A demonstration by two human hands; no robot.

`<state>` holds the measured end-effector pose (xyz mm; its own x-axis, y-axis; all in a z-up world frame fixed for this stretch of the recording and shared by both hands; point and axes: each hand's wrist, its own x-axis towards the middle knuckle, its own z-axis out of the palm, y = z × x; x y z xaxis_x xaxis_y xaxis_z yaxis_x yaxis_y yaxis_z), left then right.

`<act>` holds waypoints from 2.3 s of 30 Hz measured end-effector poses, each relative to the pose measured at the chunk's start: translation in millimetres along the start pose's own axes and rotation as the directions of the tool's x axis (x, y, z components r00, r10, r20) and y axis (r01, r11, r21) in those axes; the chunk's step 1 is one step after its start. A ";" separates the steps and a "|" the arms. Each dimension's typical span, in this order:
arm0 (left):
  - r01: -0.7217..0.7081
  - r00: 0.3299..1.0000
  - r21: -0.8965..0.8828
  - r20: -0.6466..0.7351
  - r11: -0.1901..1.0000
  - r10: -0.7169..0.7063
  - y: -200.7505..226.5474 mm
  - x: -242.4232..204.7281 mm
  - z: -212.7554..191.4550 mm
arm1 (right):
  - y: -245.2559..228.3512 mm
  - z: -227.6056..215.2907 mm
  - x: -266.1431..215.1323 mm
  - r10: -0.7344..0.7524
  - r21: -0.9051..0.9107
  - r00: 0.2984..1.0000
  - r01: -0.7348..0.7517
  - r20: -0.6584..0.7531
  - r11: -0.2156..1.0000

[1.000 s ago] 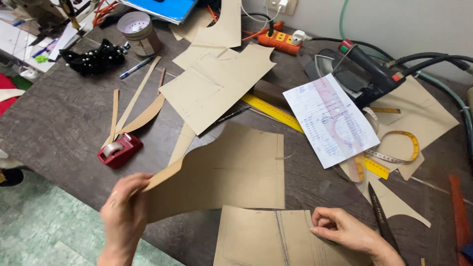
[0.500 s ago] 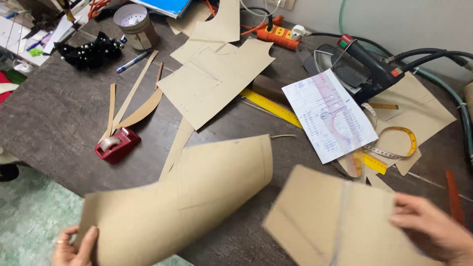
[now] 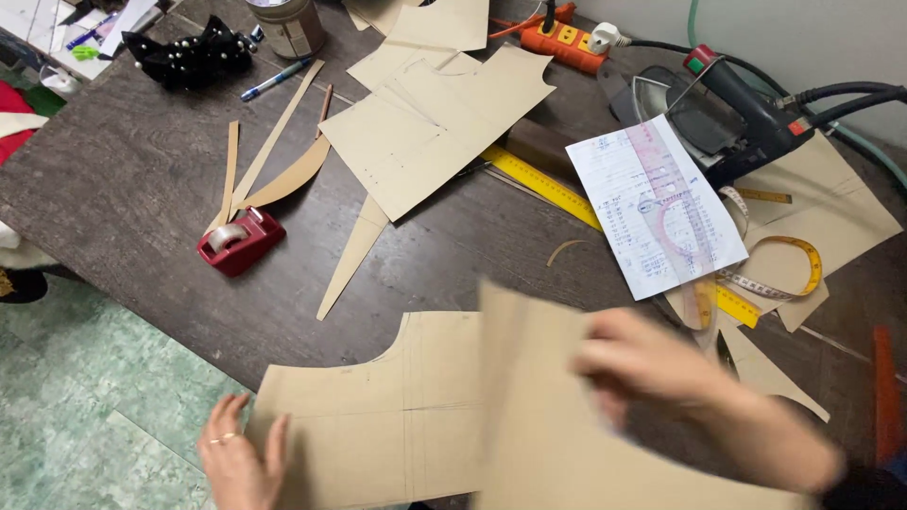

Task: The person uses shears to cut along the curved lines of a brown paper pattern piece on a work table. After cutting, they align and tape the pattern pieces together to form a larger garment section.

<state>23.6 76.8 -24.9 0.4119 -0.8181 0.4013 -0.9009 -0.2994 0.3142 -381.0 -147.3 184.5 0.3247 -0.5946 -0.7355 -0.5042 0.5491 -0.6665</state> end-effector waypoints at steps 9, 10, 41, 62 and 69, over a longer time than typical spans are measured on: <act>0.767 0.460 -0.381 0.887 -0.517 0.029 49.2 1.1 28.8 | 57.7 158.9 60.5 -0.222 0.310 0.888 0.096 0.402 0.946; 0.769 0.456 -0.378 0.889 -0.515 0.030 45.4 14.5 28.8 | 68.3 157.5 64.6 -0.220 0.313 0.889 0.093 0.401 0.945; 0.376 0.579 -0.281 0.816 0.883 0.013 110.0 73.3 58.8 | 121.8 44.8 106.7 -0.357 -0.369 0.785 0.176 -0.507 0.912; -0.018 0.910 -0.115 0.409 0.993 0.063 167.1 52.7 62.3 | 143.2 54.0 112.7 -0.490 -0.440 0.638 0.251 -0.595 0.862; -0.060 0.920 -0.249 0.361 0.967 0.150 163.7 58.5 66.8 | 148.3 55.7 115.0 -0.468 -0.464 0.634 0.189 -0.615 0.866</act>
<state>-108.9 -52.9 -7.4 0.1946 -0.9752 0.1054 -0.8614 -0.1185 0.4940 -373.8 -101.5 -5.7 -0.0506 -0.9956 -0.0795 -0.7462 0.0906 -0.6595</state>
